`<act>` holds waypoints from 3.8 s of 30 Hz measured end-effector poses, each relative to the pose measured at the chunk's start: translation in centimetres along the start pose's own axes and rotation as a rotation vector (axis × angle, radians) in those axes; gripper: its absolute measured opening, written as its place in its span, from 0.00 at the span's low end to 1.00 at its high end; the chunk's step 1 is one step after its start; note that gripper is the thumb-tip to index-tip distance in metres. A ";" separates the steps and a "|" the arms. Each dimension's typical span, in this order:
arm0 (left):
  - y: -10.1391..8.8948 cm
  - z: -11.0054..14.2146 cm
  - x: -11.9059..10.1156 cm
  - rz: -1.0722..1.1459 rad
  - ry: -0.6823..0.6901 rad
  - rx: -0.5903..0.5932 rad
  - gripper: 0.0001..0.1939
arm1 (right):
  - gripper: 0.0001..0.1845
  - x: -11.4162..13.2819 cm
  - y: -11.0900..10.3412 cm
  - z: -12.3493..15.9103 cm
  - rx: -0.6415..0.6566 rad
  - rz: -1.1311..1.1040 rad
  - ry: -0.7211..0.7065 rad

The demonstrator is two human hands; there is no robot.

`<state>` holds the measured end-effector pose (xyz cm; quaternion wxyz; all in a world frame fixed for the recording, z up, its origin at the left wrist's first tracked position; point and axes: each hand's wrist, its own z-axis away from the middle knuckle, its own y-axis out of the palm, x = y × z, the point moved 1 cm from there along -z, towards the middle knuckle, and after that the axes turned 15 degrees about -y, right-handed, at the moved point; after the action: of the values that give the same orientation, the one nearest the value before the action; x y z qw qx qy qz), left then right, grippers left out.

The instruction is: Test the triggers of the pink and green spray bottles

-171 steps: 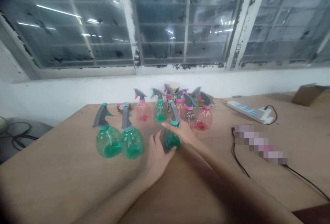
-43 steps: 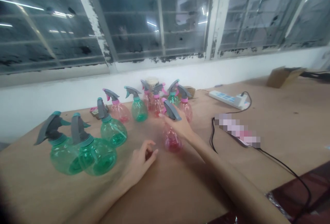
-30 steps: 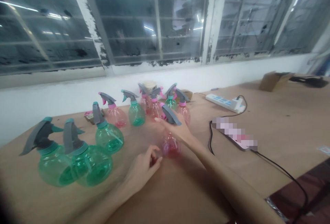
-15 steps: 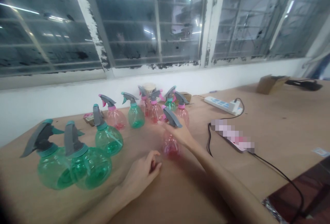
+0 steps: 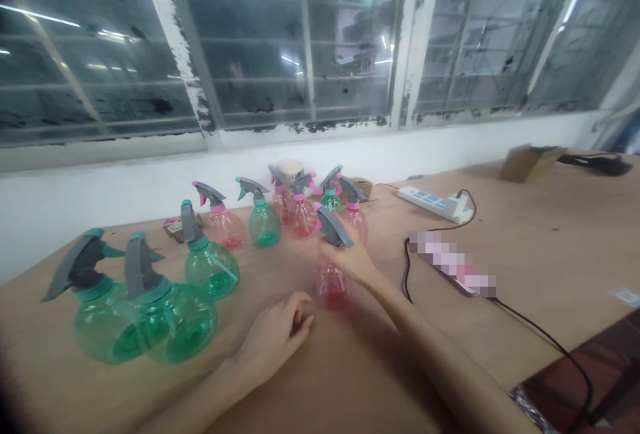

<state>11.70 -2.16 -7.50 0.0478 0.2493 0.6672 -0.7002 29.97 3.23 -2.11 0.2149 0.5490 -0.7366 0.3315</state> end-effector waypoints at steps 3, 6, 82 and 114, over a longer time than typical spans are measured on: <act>-0.1 0.1 -0.1 0.001 -0.007 -0.011 0.12 | 0.18 0.1 0.0 0.0 -0.001 0.012 0.015; -0.1 0.2 -0.2 0.001 -0.009 -0.012 0.12 | 0.18 0.3 0.0 0.0 0.001 0.017 0.023; 0.3 -0.1 0.0 -0.032 0.050 -0.011 0.05 | 0.18 1.1 -0.6 0.1 -0.031 0.012 0.098; 0.2 -0.1 -0.1 -0.044 0.054 -0.008 0.05 | 0.22 1.0 -0.6 0.1 -0.018 0.014 0.079</act>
<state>11.90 -2.17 -7.58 0.0155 0.2534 0.6765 -0.6913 30.24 2.36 -1.35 0.2462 0.5283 -0.7343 0.3479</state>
